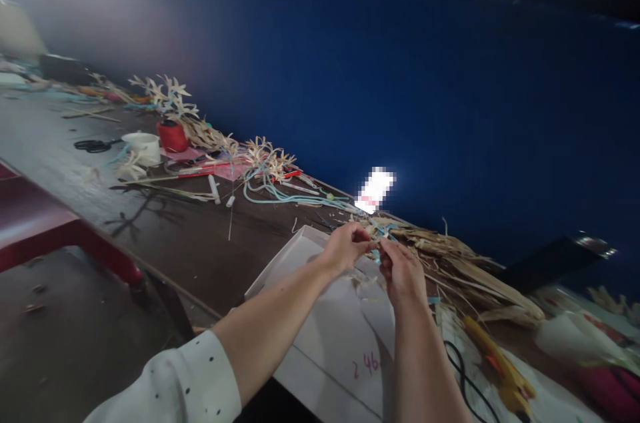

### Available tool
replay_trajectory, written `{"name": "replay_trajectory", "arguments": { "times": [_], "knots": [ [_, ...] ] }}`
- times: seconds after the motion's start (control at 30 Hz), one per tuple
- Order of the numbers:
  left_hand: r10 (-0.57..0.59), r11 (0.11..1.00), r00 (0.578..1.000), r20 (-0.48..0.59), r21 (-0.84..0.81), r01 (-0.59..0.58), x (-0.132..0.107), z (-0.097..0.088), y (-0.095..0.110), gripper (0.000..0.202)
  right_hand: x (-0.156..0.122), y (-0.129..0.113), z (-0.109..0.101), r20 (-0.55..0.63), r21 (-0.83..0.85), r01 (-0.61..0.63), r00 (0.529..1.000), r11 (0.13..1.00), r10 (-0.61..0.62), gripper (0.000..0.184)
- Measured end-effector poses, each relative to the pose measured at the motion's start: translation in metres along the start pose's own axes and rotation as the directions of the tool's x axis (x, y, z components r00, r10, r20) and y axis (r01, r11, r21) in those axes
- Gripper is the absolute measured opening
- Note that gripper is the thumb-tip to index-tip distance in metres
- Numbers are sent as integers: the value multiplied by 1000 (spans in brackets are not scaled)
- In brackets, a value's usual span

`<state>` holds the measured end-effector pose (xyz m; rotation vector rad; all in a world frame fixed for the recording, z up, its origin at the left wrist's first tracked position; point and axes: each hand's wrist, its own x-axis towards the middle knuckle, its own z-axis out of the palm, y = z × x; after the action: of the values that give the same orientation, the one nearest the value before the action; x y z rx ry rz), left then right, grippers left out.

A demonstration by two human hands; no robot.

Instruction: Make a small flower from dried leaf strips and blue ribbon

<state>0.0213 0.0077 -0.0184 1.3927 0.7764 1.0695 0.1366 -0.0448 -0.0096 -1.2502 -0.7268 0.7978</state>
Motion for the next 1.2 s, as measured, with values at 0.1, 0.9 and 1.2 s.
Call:
{"name": "replay_trajectory", "arguments": {
  "times": [0.1,0.9,1.2],
  "knots": [
    [2,1000,1000,-7,-23,-2,0,1,0,22,1,1,-1,6,-27,18,1000,999,-17,24],
    [-7,1000,1000,-22,26,8,-1,2,3,20,2,2,-3,37,-25,26,999,999,-26,25],
    [-32,999,999,-20,10,32,-3,3,5,19,0,0,-3,36,2,7,999,1000,-7,23]
  ]
}}
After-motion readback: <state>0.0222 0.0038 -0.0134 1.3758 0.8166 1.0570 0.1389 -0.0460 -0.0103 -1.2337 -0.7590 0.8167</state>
